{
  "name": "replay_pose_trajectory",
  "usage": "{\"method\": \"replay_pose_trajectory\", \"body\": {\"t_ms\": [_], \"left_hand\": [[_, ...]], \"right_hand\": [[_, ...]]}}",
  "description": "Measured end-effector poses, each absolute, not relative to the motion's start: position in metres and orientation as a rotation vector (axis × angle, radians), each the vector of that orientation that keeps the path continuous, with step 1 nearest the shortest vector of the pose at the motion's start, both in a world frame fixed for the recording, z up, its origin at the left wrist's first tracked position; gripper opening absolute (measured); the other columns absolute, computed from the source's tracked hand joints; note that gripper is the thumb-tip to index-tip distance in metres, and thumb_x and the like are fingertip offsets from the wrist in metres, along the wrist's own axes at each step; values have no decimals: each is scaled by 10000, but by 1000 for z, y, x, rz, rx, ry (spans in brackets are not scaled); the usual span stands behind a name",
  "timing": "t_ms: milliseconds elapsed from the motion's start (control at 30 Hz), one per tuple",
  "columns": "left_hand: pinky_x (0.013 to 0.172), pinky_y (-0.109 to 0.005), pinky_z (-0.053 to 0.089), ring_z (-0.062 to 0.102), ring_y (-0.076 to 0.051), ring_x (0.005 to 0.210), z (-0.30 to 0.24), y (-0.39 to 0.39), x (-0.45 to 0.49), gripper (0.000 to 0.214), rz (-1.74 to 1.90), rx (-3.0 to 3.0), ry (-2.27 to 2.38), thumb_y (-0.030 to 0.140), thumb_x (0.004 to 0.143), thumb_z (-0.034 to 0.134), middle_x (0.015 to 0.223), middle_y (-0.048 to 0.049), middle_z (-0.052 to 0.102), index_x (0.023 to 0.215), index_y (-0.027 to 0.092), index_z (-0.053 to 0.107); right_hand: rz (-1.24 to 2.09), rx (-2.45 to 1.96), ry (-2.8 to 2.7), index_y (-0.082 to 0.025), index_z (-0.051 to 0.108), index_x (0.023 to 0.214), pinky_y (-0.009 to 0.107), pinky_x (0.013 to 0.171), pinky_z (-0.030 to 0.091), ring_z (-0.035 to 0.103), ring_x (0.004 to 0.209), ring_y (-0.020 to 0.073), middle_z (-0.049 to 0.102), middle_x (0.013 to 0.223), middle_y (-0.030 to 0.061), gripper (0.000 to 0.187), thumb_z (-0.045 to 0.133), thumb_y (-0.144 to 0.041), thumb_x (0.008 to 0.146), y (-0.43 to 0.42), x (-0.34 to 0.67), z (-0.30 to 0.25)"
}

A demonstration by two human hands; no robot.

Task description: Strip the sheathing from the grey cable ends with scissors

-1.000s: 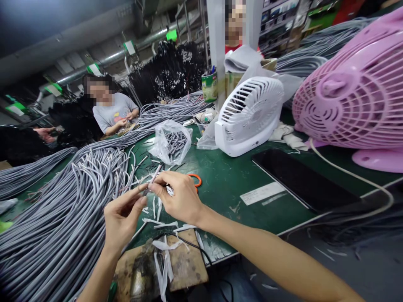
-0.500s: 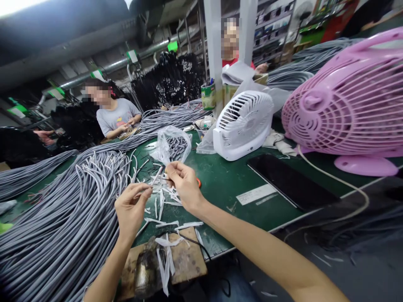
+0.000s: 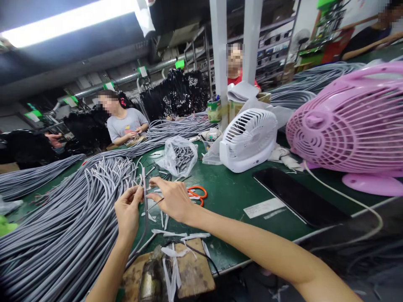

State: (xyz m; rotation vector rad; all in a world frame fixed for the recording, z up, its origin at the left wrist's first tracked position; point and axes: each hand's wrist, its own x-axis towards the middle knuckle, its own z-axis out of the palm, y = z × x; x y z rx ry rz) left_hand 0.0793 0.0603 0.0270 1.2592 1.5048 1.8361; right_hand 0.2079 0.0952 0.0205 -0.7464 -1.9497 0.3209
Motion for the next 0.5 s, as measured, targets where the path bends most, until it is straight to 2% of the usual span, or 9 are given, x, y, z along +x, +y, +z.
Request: {"method": "replay_pose_trajectory", "body": {"t_ms": [100, 233, 367, 500], "left_hand": [[472, -186, 444, 538, -92, 472, 28, 59, 83, 237, 1752, 1273, 1469, 361, 616, 677, 533, 19, 580, 636, 135, 606], [396, -186, 432, 534, -96, 428, 25, 57, 91, 304, 1599, 1266, 1397, 422, 617, 683, 541, 29, 567, 663, 146, 562], [329, -153, 369, 454, -53, 356, 23, 58, 95, 325, 1645, 1163, 1285, 449, 660, 667, 526, 59, 522, 703, 155, 536], [297, -121, 296, 456, -24, 378, 25, 62, 98, 385, 1746, 952, 1138, 458, 600, 720, 700, 15, 611, 721, 152, 521]], "right_hand": [[460, -765, -1955, -172, 622, 934, 228, 604, 435, 658, 667, 156, 713, 741, 36, 211, 610, -323, 787, 100, 211, 17], [779, -727, -1872, -153, 605, 707, 183, 465, 357, 482, 453, 83, 564, 504, -34, 186, 542, -301, 801, 103, 217, 20], [875, -701, -1813, -155, 511, 578, 176, 436, 302, 369, 447, 63, 461, 488, -46, 239, 477, -252, 794, 101, 217, 21], [935, -789, -1815, -160, 486, 549, 189, 467, 322, 388, 467, 73, 452, 498, -39, 210, 478, -223, 749, 110, 218, 16]]}}
